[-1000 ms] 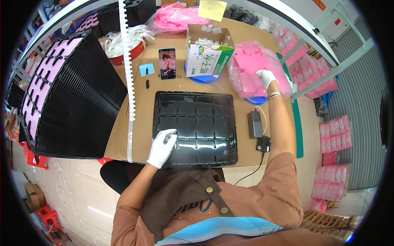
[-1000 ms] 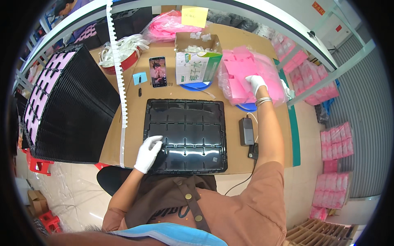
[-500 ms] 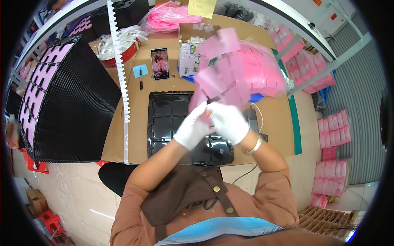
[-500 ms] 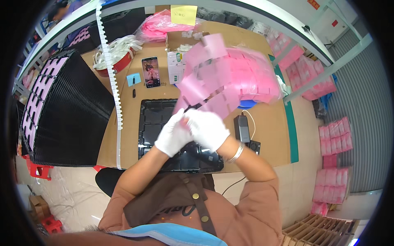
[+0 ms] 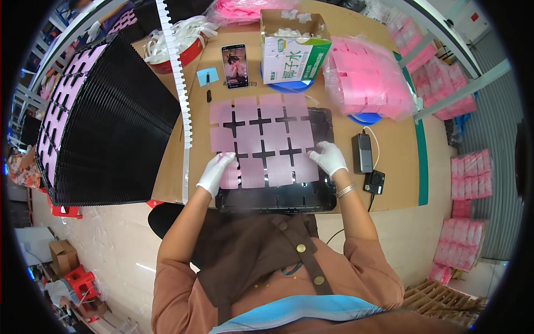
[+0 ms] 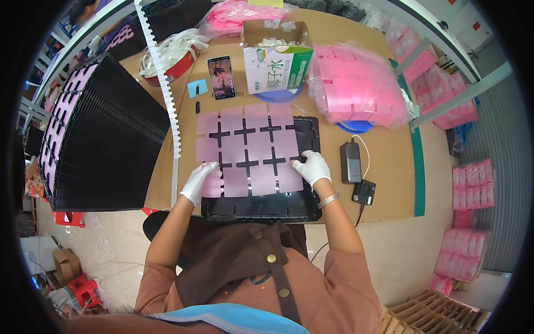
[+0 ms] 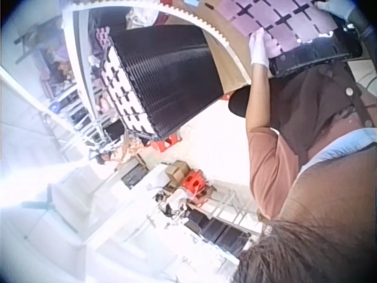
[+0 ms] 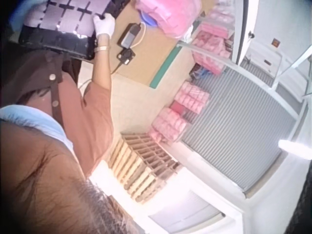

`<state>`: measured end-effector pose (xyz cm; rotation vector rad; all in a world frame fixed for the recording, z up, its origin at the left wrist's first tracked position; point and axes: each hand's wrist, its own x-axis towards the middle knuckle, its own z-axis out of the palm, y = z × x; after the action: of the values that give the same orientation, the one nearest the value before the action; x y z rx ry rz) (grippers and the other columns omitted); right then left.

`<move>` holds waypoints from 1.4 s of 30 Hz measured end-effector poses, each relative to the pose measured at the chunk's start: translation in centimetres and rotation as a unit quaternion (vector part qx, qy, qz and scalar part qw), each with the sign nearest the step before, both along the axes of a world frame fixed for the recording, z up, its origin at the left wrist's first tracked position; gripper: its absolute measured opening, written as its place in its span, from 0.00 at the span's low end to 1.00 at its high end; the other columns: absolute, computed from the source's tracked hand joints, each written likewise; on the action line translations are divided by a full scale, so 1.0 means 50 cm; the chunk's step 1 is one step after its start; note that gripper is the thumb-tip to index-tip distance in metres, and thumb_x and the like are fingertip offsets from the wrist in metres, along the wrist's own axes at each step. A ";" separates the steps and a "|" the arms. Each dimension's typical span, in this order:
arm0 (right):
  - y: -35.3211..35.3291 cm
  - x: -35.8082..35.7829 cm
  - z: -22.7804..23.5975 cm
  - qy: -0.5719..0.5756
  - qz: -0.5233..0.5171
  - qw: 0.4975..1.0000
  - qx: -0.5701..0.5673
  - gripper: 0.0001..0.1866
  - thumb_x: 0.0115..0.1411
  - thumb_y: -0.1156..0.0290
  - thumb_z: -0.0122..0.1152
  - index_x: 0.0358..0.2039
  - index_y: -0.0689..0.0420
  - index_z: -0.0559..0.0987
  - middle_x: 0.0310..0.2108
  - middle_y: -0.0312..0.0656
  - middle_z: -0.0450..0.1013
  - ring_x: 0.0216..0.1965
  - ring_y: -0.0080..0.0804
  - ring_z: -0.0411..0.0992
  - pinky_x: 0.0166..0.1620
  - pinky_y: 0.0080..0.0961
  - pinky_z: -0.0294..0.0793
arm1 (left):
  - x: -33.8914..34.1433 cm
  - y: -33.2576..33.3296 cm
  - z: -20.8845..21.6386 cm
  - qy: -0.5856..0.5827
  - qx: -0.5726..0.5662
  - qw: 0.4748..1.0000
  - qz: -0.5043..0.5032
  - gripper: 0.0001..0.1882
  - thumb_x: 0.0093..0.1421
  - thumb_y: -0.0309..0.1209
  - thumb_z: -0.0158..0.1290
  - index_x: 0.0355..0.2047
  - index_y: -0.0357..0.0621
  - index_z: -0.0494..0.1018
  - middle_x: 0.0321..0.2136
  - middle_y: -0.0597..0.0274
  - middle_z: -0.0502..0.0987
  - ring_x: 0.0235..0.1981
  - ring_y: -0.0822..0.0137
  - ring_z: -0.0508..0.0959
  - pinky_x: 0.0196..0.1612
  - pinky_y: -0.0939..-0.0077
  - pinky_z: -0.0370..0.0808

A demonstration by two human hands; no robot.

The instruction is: The person assembles black plastic trays by placing pink foam inserts into them. They repeatedly pick up a foam insert, place it into a tray, and then apply small white adhesive pieces to the tray's surface. The person works at a table with stacks of trays and foam inserts.

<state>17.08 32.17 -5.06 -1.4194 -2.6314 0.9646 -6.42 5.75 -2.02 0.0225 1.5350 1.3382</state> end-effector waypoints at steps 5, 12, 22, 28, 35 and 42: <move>-0.028 0.009 -0.001 0.023 -0.001 0.999 -0.040 0.21 0.50 0.56 0.67 0.34 0.62 0.78 0.37 0.51 0.74 0.37 0.45 0.74 0.45 0.34 0.72 | 0.015 -0.044 -0.038 0.205 -0.049 0.977 -0.010 0.20 0.60 0.40 0.55 0.46 0.39 0.70 0.34 0.60 0.74 0.32 0.69 0.78 0.28 0.77 0.78; -0.061 0.084 0.062 0.163 -0.138 0.928 -0.306 0.08 0.56 0.70 0.63 0.25 0.59 0.75 0.17 0.32 0.68 0.15 0.18 0.62 0.19 0.18 0.61 | 0.100 -0.082 0.007 0.265 -0.108 0.958 0.002 0.21 0.57 0.28 0.56 0.50 0.34 0.67 0.25 0.55 0.77 0.18 0.70 0.78 0.24 0.75 0.77; -0.084 0.142 0.017 0.096 -0.167 0.939 -0.287 0.09 0.58 0.71 0.60 0.25 0.62 0.76 0.15 0.36 0.70 0.11 0.20 0.60 0.14 0.19 0.57 | 0.120 -0.108 -0.051 0.319 -0.128 0.938 -0.045 0.23 0.57 0.29 0.56 0.52 0.36 0.67 0.24 0.55 0.78 0.19 0.67 0.79 0.25 0.73 0.76; -0.084 0.145 0.015 0.094 -0.188 0.942 -0.261 0.11 0.60 0.70 0.59 0.24 0.63 0.77 0.16 0.36 0.70 0.12 0.20 0.62 0.15 0.20 0.60 | 0.123 -0.091 -0.043 0.288 -0.121 0.949 -0.043 0.22 0.59 0.30 0.55 0.52 0.37 0.68 0.26 0.55 0.79 0.19 0.67 0.79 0.26 0.72 0.77; -0.066 0.156 0.035 0.096 -0.226 0.952 -0.184 0.10 0.60 0.68 0.59 0.29 0.62 0.78 0.20 0.37 0.73 0.14 0.19 0.64 0.17 0.19 0.62 | 0.104 -0.121 -0.037 0.350 -0.145 0.926 -0.006 0.20 0.60 0.33 0.54 0.51 0.37 0.70 0.27 0.54 0.80 0.24 0.65 0.81 0.30 0.70 0.78; 0.039 0.009 0.010 0.320 -0.105 0.933 -0.126 0.16 0.59 0.71 0.60 0.46 0.65 0.75 0.36 0.42 0.76 0.40 0.26 0.74 0.45 0.20 0.72 | 0.022 0.032 -0.016 0.680 -0.041 0.716 -0.153 0.26 0.62 0.39 0.49 0.55 0.33 0.65 0.56 0.41 0.67 0.59 0.48 0.65 0.61 0.59 0.61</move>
<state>17.54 34.12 -4.55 -1.1225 -1.8999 1.4663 -5.29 7.35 -2.82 1.4323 2.5896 0.8894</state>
